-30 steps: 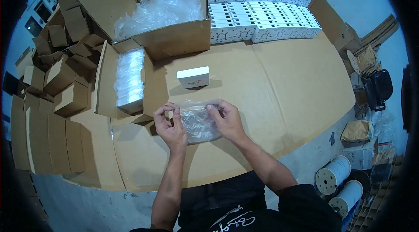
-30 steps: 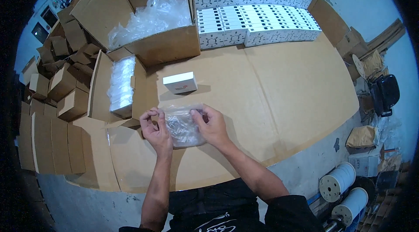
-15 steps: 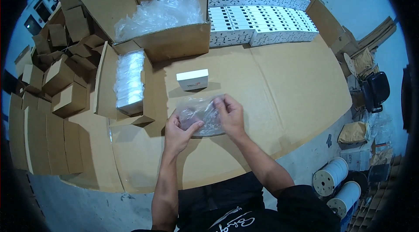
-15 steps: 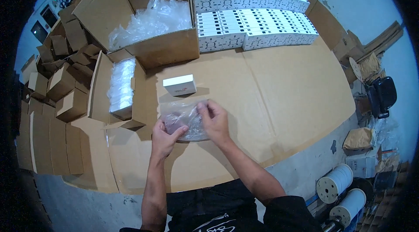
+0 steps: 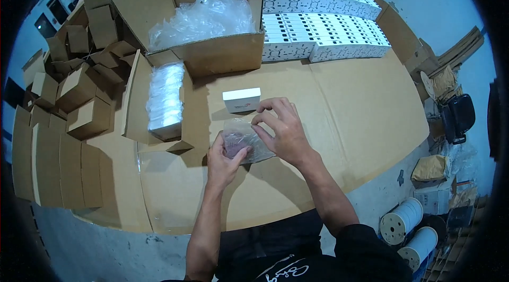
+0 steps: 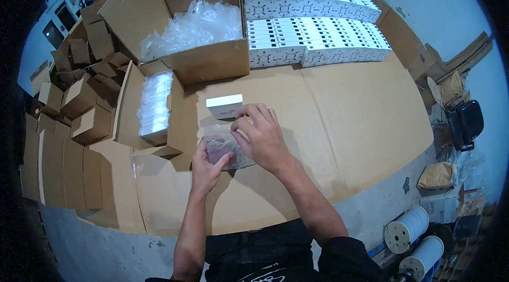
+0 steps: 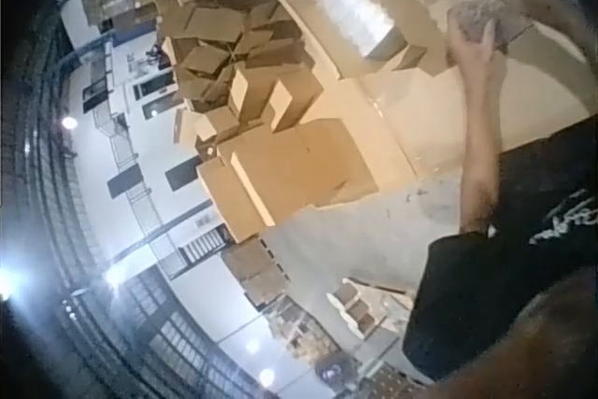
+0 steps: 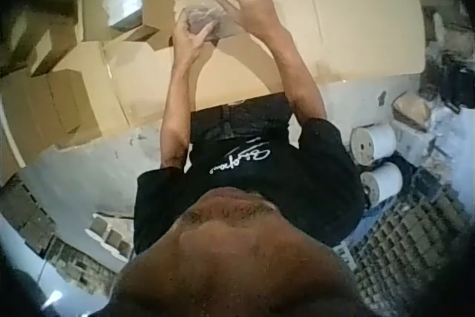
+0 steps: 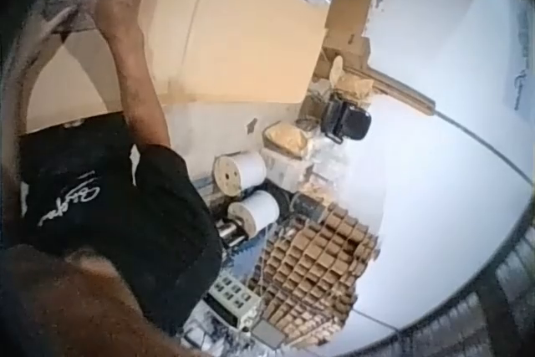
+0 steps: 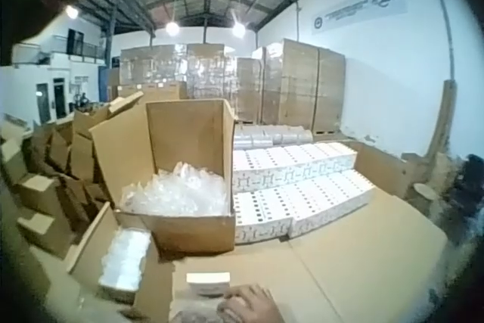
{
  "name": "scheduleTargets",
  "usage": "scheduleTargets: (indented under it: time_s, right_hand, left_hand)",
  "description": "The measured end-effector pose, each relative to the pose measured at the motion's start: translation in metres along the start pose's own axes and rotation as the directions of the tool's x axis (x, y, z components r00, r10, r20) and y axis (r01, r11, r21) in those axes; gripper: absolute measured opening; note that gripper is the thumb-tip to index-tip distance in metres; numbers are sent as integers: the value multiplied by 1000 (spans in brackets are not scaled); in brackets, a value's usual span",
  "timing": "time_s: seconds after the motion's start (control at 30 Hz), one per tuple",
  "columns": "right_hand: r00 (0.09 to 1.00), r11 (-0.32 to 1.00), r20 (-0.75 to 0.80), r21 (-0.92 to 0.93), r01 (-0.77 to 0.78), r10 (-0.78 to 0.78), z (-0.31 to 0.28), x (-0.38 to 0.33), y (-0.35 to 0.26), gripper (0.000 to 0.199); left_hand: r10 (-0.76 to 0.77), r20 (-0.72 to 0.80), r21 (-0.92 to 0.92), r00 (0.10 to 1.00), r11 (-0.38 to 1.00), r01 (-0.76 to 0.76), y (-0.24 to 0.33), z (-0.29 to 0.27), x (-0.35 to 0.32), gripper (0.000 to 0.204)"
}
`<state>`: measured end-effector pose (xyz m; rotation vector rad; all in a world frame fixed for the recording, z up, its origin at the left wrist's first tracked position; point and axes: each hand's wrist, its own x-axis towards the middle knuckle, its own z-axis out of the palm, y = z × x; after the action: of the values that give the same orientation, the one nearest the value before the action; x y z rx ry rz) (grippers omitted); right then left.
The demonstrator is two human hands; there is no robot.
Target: Packing small white boxes into plastic bags and then placing them into larger cardboard shipping boxes.
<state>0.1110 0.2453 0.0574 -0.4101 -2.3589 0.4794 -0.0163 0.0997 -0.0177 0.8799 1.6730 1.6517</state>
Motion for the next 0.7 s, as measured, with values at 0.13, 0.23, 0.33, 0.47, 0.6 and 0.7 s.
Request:
scheduleTargets:
  time_s: [0.13,0.23,0.33,0.47,0.6,0.7]
  right_hand:
    - [988,990,71,44,136,-139,-2,-3,4,23]
    - [955,977,214,96,189,-206,-5,2,2,24]
    - [923,989,363,124,86,-126,-8,9,-1,29]
    - [845,999,535,47,-26,-3,-16,23,-6,35]
    - [751,987,658,150,-62,-53,-23,29,-8,46]
    - [772,990,628,141,14,-100,-22,25,-2,54]
  left_hand:
    - [14,-51,92,999,996,-9,-3,-2,2,41]
    - [-16,-22,48,1000,999,17,-4,-3,2,42]
    - [37,-42,125,998,992,-32,2,0,0,40]
    - [-6,-28,34,1000,999,7,-1,-1,-1,39]
    - [49,-37,51,998,998,-47,0,-2,-1,42]
    - [51,-25,64,998,997,-49,6,-1,-1,47]
